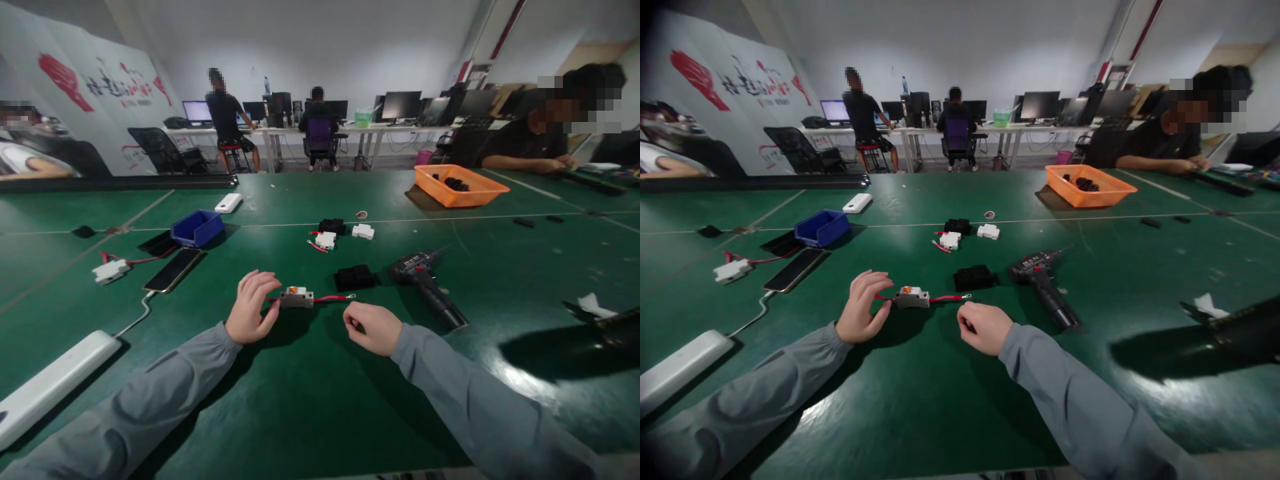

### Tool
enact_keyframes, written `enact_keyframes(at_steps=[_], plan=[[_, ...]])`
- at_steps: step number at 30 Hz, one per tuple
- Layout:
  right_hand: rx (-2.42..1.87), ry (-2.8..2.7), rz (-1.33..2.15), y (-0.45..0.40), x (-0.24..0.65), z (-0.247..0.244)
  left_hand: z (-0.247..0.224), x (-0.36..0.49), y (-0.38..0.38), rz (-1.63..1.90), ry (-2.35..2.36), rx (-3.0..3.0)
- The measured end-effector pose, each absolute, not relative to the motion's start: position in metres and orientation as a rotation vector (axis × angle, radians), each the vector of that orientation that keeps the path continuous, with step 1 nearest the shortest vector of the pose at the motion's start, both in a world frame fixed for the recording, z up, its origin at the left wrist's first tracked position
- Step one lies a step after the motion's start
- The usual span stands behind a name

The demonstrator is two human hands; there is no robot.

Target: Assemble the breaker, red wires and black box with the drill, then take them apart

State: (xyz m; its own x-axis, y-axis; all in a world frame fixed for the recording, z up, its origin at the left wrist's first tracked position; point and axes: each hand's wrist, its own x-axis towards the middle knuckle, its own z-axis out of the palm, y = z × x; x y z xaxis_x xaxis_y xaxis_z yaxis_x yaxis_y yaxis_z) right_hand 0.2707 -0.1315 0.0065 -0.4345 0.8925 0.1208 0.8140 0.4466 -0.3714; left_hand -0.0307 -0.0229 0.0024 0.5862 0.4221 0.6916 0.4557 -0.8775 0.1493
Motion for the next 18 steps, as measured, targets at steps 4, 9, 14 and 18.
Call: enact_keyframes(at_steps=[4, 9, 14, 18], plan=[[-1.483, -2.463, 0.269, -0.132, 0.269, 0.007, 0.009, 0.001, -0.037, -0.972, -0.511, -2.726], [-1.633, -2.548, 0.117, -0.13, 0.276, 0.006, 0.012, 0.034, -0.043, -0.723, -0.555, -2.66], [-1.964, -2.429, 0.058, -0.123, 0.304, 0.011, 0.012, 0.032, -0.037, -0.58, -0.534, -2.689], [-2.251, -2.234, -0.072, -0.115, 0.324, 0.01, 0.011, 0.027, -0.036, -0.521, -0.509, -2.712]])
